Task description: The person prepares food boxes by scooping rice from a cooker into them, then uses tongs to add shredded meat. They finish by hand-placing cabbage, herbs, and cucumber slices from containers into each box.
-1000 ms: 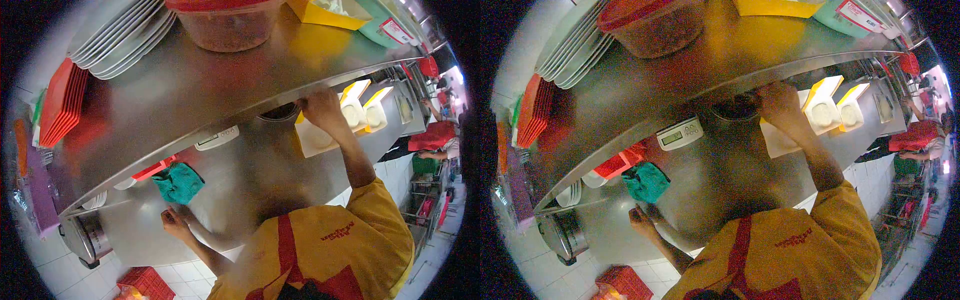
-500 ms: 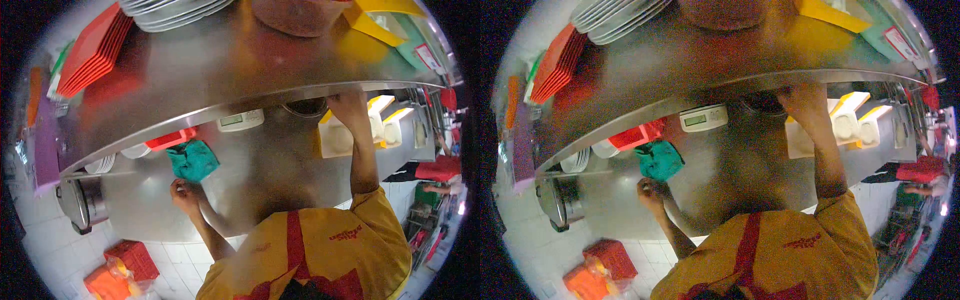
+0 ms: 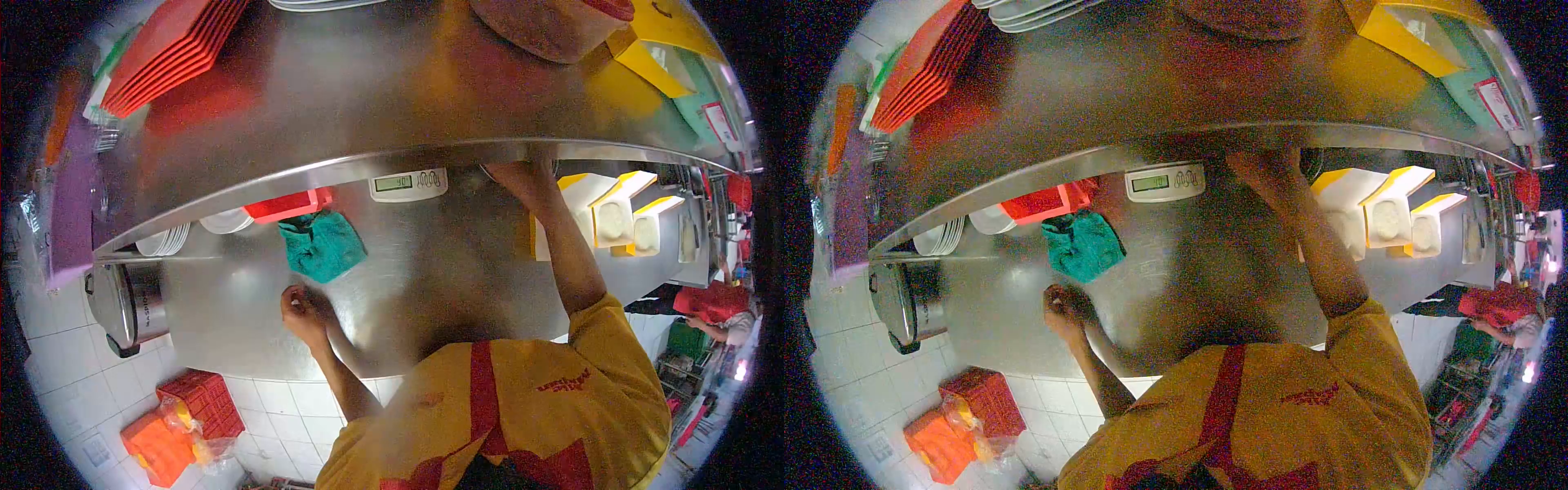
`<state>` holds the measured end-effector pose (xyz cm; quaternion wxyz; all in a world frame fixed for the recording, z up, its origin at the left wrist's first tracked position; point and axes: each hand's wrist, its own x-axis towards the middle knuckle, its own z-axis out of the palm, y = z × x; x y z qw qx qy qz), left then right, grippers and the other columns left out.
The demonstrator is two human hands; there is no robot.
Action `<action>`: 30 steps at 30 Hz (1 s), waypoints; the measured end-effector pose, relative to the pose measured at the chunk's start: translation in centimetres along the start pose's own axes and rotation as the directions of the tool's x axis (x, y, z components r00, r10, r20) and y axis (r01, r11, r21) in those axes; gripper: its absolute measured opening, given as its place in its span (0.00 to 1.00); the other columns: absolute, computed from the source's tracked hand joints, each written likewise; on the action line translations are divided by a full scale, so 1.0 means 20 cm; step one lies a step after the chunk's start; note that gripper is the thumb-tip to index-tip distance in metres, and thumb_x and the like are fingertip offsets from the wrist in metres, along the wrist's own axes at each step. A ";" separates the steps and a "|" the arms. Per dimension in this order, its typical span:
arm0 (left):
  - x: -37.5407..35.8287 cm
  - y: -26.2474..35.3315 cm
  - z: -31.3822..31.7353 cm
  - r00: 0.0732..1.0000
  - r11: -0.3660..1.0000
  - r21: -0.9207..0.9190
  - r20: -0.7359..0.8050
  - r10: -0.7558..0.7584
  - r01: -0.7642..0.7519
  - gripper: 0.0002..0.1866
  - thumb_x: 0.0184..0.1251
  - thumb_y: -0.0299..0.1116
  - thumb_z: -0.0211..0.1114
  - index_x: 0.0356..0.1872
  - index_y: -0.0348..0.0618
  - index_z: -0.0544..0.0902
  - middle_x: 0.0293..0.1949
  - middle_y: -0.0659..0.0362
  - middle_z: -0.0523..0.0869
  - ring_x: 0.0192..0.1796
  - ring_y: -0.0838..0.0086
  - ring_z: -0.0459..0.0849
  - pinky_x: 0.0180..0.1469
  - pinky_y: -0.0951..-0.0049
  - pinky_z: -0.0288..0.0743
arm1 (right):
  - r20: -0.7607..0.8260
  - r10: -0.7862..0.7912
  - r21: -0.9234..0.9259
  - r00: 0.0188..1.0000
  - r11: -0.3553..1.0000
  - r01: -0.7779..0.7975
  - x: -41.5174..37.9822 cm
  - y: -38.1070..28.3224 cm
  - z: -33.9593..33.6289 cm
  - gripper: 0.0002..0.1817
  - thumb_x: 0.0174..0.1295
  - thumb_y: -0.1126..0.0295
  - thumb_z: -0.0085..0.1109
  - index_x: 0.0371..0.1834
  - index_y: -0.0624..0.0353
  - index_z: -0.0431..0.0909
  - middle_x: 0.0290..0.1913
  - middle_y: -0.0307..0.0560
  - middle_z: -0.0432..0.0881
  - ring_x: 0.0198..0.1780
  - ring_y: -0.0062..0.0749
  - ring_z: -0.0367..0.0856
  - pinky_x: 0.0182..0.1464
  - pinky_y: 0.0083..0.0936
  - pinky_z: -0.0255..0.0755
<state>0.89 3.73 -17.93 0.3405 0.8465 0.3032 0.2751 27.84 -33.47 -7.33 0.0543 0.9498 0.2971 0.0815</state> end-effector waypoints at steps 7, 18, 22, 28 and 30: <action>0.03 0.17 -0.02 0.994 0.994 0.011 0.021 -0.111 0.111 0.06 0.64 0.32 0.59 0.36 0.41 0.80 0.25 0.52 0.83 0.26 0.68 0.81 0.30 0.71 0.73 | -0.020 0.053 -0.012 0.998 0.999 -0.053 0.09 -0.24 -0.01 0.20 0.58 0.60 0.52 0.53 0.52 0.74 0.53 0.52 0.76 0.54 0.57 0.74 0.54 0.59 0.65; 0.01 0.07 -0.03 0.998 0.998 0.028 -0.037 -0.054 0.055 0.09 0.66 0.35 0.59 0.34 0.40 0.79 0.25 0.51 0.84 0.27 0.68 0.82 0.30 0.69 0.74 | -0.169 0.155 0.329 0.973 0.940 -0.092 0.18 -0.27 0.05 0.18 0.57 0.64 0.54 0.51 0.54 0.75 0.51 0.54 0.77 0.56 0.54 0.73 0.58 0.50 0.64; 0.00 -0.01 -0.02 0.994 0.994 -0.004 -0.003 -0.105 0.105 0.10 0.67 0.36 0.58 0.34 0.39 0.79 0.26 0.51 0.84 0.27 0.68 0.82 0.31 0.69 0.74 | -0.318 0.106 0.172 0.942 0.984 -0.052 0.11 -0.18 -0.22 0.20 0.58 0.60 0.55 0.54 0.53 0.73 0.52 0.55 0.77 0.57 0.52 0.73 0.59 0.47 0.64; 0.01 0.09 -0.01 1.000 1.000 0.010 -0.018 -0.004 0.004 0.11 0.67 0.38 0.59 0.35 0.38 0.79 0.26 0.52 0.84 0.27 0.68 0.82 0.31 0.70 0.75 | -0.326 0.266 0.336 0.907 0.930 -0.151 -0.04 -0.10 -0.42 0.20 0.58 0.57 0.56 0.50 0.55 0.73 0.45 0.55 0.80 0.48 0.55 0.77 0.50 0.45 0.70; 0.01 0.12 -0.02 1.000 1.000 0.007 -0.020 -0.008 0.008 0.11 0.66 0.37 0.59 0.35 0.38 0.79 0.25 0.52 0.84 0.26 0.69 0.82 0.31 0.70 0.75 | -0.346 0.203 -0.066 0.916 0.969 -0.240 -0.09 -0.10 -0.53 0.18 0.58 0.57 0.56 0.46 0.56 0.75 0.42 0.55 0.81 0.43 0.56 0.79 0.46 0.45 0.72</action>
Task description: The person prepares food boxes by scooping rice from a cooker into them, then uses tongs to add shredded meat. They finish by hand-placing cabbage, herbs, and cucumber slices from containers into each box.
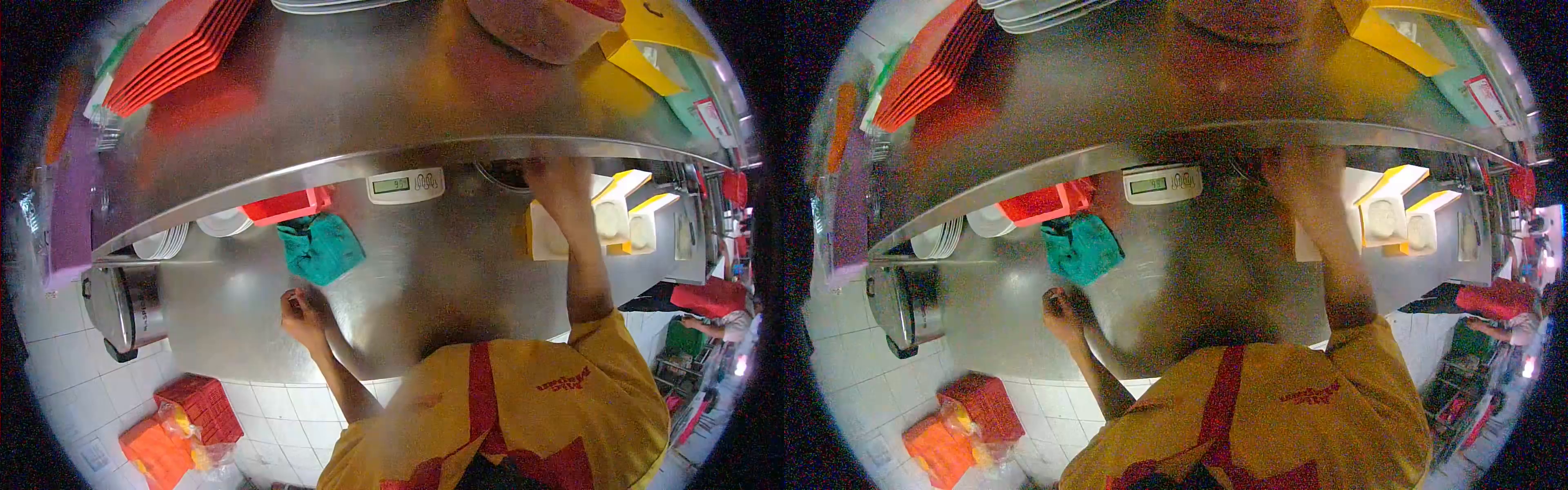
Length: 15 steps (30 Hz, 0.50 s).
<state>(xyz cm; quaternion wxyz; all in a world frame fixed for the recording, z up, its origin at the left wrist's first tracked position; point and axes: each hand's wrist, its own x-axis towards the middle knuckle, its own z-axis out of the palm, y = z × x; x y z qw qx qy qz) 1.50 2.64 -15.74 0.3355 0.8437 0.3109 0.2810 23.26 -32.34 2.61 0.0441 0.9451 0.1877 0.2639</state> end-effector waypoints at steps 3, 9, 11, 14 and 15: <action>-0.01 -0.03 -0.01 1.000 1.000 0.011 -0.010 -0.009 0.009 0.10 0.66 0.36 0.60 0.35 0.38 0.79 0.25 0.52 0.84 0.26 0.69 0.82 0.31 0.71 0.75 | 0.232 0.228 0.147 0.946 0.953 -0.265 -0.09 0.14 -0.02 0.16 0.57 0.56 0.59 0.35 0.59 0.78 0.33 0.56 0.82 0.33 0.57 0.79 0.37 0.46 0.74; -0.01 -0.03 0.03 1.000 0.999 0.024 -0.013 -0.021 0.022 0.09 0.65 0.36 0.60 0.35 0.39 0.79 0.24 0.53 0.83 0.25 0.70 0.81 0.29 0.71 0.74 | 0.250 0.278 0.038 0.928 0.954 -0.296 -0.30 0.19 0.13 0.17 0.57 0.54 0.59 0.34 0.60 0.80 0.29 0.59 0.81 0.34 0.54 0.81 0.36 0.45 0.75; 0.00 -0.01 0.03 1.000 0.997 0.080 0.016 -0.025 0.024 0.09 0.65 0.35 0.60 0.35 0.39 0.79 0.23 0.54 0.83 0.24 0.70 0.81 0.29 0.71 0.74 | 0.384 0.315 0.025 0.868 0.936 -0.351 -0.21 0.07 0.09 0.17 0.58 0.55 0.58 0.37 0.57 0.81 0.32 0.58 0.82 0.35 0.53 0.82 0.38 0.45 0.75; 0.01 0.02 0.07 0.999 0.996 -0.081 0.000 -0.039 0.038 0.09 0.66 0.35 0.59 0.34 0.39 0.79 0.22 0.54 0.82 0.24 0.72 0.80 0.28 0.72 0.73 | 0.297 0.097 0.313 0.950 0.930 -0.193 -0.06 -0.18 0.05 0.16 0.57 0.55 0.59 0.38 0.56 0.82 0.32 0.58 0.82 0.36 0.54 0.81 0.40 0.45 0.74; 0.02 0.01 0.07 0.999 0.995 -0.089 0.015 -0.045 0.046 0.09 0.66 0.35 0.59 0.34 0.39 0.79 0.22 0.54 0.82 0.24 0.73 0.80 0.28 0.72 0.72 | 0.384 0.073 0.334 0.920 0.918 -0.212 -0.02 -0.24 0.05 0.16 0.57 0.55 0.59 0.38 0.56 0.82 0.32 0.58 0.82 0.36 0.54 0.81 0.40 0.46 0.74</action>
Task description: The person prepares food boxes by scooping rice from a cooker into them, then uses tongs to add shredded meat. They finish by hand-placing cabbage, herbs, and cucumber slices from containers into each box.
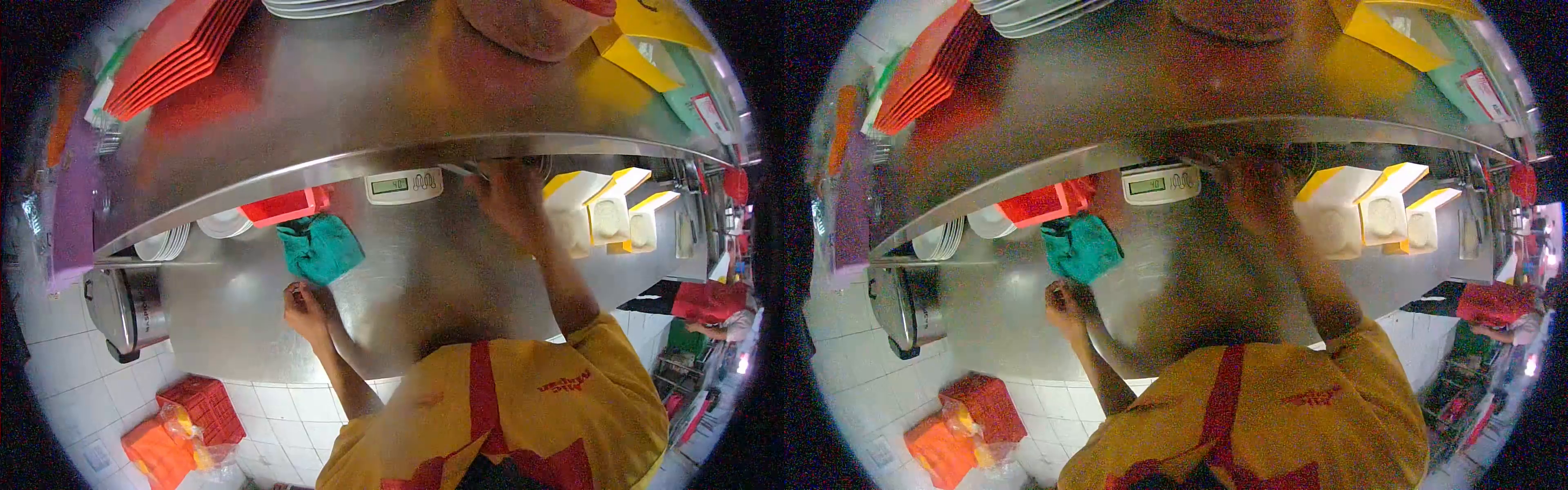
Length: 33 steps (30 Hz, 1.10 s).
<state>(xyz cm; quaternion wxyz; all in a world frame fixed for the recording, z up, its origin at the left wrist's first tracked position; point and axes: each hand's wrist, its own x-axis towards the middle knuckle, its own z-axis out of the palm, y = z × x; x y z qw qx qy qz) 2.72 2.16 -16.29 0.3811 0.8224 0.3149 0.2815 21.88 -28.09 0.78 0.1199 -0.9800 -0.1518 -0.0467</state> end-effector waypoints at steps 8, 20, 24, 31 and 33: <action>-0.05 -0.06 -0.09 0.997 0.998 -0.006 0.015 -0.070 0.070 0.12 0.68 0.37 0.57 0.34 0.37 0.78 0.25 0.52 0.83 0.27 0.73 0.80 0.31 0.72 0.73 | -0.114 -0.142 0.017 0.983 0.989 0.145 0.19 -0.10 0.39 0.15 0.58 0.61 0.56 0.41 0.62 0.78 0.41 0.60 0.79 0.45 0.55 0.78 0.45 0.49 0.72; -0.03 -0.02 -0.08 1.000 1.000 -0.005 -0.020 -0.013 0.013 0.10 0.67 0.34 0.58 0.35 0.36 0.78 0.25 0.52 0.84 0.27 0.71 0.81 0.31 0.70 0.74 | -0.394 -0.258 -0.326 0.882 0.937 0.128 0.07 0.13 0.05 0.13 0.55 0.63 0.58 0.40 0.57 0.80 0.41 0.57 0.81 0.43 0.56 0.79 0.44 0.48 0.72; -0.02 0.00 -0.05 0.998 0.997 0.046 0.009 -0.070 0.069 0.10 0.66 0.35 0.59 0.35 0.37 0.79 0.26 0.52 0.84 0.28 0.70 0.81 0.32 0.70 0.74 | -0.262 0.034 -0.178 0.964 0.980 -0.083 -0.02 0.15 -0.24 0.11 0.56 0.63 0.59 0.32 0.59 0.82 0.33 0.55 0.83 0.36 0.56 0.80 0.39 0.46 0.73; 0.00 0.04 -0.04 0.998 0.998 0.045 -0.043 0.050 -0.048 0.09 0.66 0.33 0.59 0.33 0.37 0.78 0.20 0.55 0.80 0.24 0.74 0.78 0.27 0.73 0.71 | -0.382 0.141 0.014 0.913 0.989 -0.147 -0.19 0.42 -0.16 0.16 0.61 0.54 0.55 0.35 0.56 0.81 0.26 0.55 0.81 0.29 0.55 0.80 0.34 0.44 0.74; -0.01 0.05 -0.05 0.998 0.997 0.047 -0.025 0.060 -0.059 0.09 0.66 0.33 0.59 0.33 0.37 0.79 0.20 0.55 0.80 0.23 0.75 0.78 0.27 0.73 0.71 | -0.066 0.230 -0.335 0.971 0.912 -0.238 -0.23 0.46 -0.09 0.17 0.61 0.53 0.56 0.32 0.57 0.79 0.26 0.56 0.81 0.30 0.55 0.80 0.34 0.45 0.73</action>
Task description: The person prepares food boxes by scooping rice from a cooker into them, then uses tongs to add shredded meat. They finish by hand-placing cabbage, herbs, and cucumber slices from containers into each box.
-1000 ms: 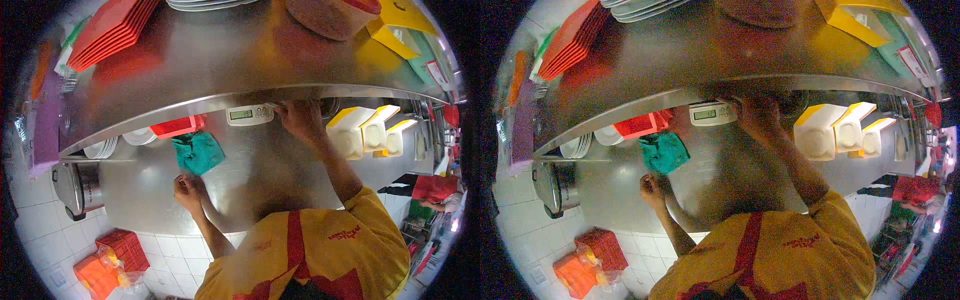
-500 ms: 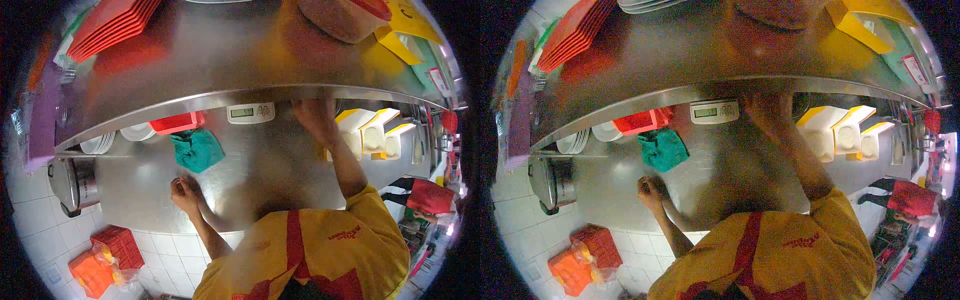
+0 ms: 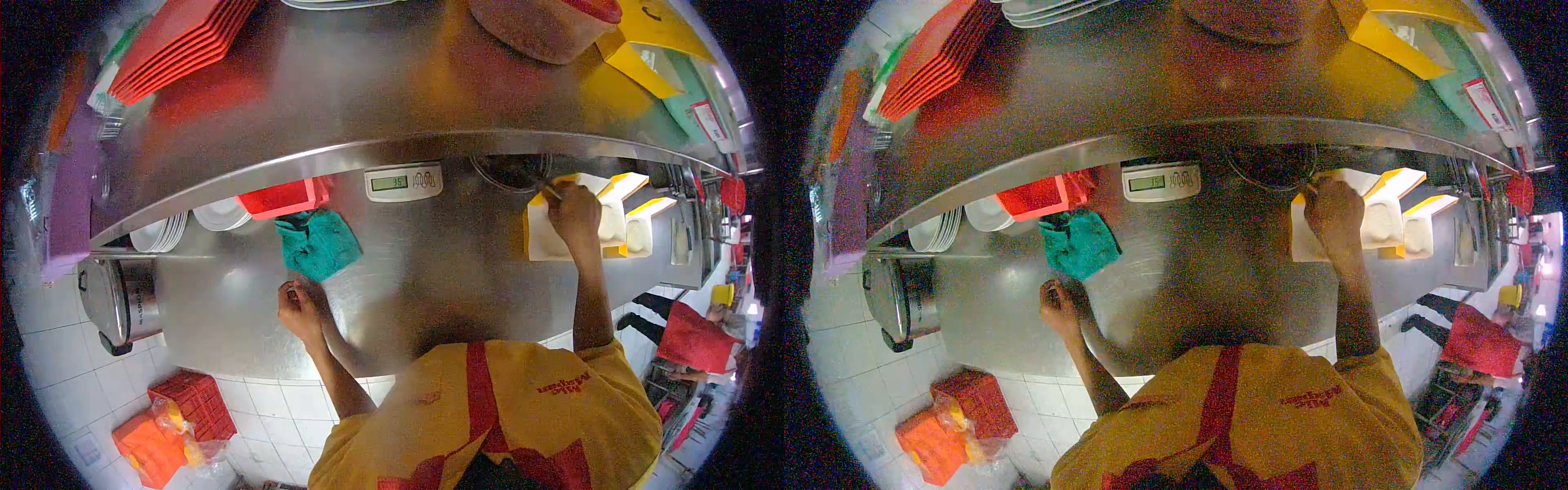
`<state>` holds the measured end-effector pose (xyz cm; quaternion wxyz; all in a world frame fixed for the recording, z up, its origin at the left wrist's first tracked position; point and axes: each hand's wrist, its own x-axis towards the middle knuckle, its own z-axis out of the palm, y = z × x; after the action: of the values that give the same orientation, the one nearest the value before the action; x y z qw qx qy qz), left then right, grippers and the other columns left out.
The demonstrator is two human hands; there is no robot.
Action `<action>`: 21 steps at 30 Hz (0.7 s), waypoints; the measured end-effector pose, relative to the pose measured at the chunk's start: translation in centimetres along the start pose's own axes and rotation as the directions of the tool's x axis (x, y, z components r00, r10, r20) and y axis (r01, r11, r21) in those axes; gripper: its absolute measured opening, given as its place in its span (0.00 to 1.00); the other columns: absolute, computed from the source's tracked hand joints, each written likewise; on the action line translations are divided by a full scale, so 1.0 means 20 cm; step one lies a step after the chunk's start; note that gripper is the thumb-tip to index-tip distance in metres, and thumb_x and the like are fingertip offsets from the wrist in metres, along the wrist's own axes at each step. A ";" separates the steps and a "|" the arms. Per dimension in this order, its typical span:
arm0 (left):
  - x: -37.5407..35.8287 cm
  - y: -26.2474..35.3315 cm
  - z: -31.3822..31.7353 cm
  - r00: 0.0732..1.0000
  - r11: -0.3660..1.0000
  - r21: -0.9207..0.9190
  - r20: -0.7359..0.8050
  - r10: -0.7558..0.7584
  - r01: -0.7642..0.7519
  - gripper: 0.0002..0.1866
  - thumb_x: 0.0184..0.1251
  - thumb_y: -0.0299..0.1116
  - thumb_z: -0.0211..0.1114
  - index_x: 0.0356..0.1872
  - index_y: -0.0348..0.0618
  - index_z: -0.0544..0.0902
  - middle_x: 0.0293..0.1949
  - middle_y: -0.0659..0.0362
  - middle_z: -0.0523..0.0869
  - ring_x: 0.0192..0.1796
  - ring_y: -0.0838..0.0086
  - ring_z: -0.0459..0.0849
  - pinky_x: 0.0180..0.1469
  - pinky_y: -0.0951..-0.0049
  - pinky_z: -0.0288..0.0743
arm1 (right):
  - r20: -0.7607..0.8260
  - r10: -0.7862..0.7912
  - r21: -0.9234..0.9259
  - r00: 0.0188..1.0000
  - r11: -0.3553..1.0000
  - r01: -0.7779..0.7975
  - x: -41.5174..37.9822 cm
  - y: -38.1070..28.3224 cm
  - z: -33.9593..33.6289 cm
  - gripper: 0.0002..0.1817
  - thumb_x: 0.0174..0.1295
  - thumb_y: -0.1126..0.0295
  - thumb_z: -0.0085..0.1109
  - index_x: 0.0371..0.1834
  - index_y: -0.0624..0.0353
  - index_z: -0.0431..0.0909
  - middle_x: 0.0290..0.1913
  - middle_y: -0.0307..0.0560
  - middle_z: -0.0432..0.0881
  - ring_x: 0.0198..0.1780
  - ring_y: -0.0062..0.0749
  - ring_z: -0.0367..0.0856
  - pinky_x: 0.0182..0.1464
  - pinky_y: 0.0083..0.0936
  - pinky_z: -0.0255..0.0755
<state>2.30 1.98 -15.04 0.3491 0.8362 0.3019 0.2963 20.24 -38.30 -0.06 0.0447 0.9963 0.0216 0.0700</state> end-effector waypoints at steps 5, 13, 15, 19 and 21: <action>0.00 -0.03 0.00 0.999 0.998 0.052 0.017 -0.029 0.028 0.09 0.66 0.34 0.59 0.33 0.37 0.78 0.20 0.56 0.80 0.22 0.75 0.77 0.26 0.72 0.71 | 0.050 0.104 0.132 0.993 0.985 -0.110 0.00 -0.06 0.05 0.15 0.62 0.56 0.54 0.39 0.55 0.80 0.31 0.57 0.81 0.36 0.52 0.81 0.36 0.44 0.73; -0.04 0.06 0.05 0.951 0.911 -0.273 0.111 -0.288 0.308 0.08 0.65 0.31 0.59 0.35 0.35 0.79 0.24 0.58 0.80 0.28 0.78 0.75 0.31 0.74 0.71 | -0.219 -0.213 0.365 0.952 0.887 0.282 -0.04 -0.39 -0.02 0.14 0.57 0.61 0.60 0.39 0.58 0.77 0.28 0.58 0.80 0.34 0.56 0.80 0.35 0.47 0.72; -0.07 0.06 0.20 0.986 0.964 -0.239 0.145 -0.085 0.118 0.07 0.64 0.29 0.59 0.36 0.34 0.79 0.25 0.59 0.79 0.29 0.78 0.73 0.33 0.73 0.70 | -0.081 -0.196 0.389 0.977 0.897 0.212 -0.06 -0.39 0.00 0.14 0.57 0.61 0.61 0.40 0.59 0.76 0.27 0.58 0.79 0.34 0.56 0.80 0.34 0.48 0.72; 0.15 0.46 0.61 0.972 0.913 -0.386 0.131 0.196 -0.132 0.09 0.61 0.29 0.58 0.38 0.35 0.80 0.32 0.48 0.82 0.35 0.57 0.79 0.41 0.63 0.72 | -0.035 -0.191 0.451 0.981 0.873 0.186 -0.21 -0.39 0.02 0.15 0.58 0.59 0.60 0.38 0.60 0.77 0.27 0.59 0.80 0.33 0.56 0.80 0.35 0.47 0.73; 0.36 0.56 0.79 0.947 0.953 -0.151 0.151 0.284 -0.262 0.12 0.61 0.34 0.57 0.38 0.36 0.80 0.36 0.42 0.82 0.42 0.50 0.80 0.46 0.56 0.71 | 0.208 -0.161 0.457 0.965 0.888 0.049 -0.34 -0.32 0.03 0.15 0.58 0.58 0.59 0.37 0.60 0.79 0.29 0.59 0.81 0.33 0.55 0.81 0.36 0.45 0.74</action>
<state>21.52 -5.74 -13.57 0.3826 0.8680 0.1324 0.2877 13.32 -32.37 -2.23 -0.1797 0.9781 0.0858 -0.0603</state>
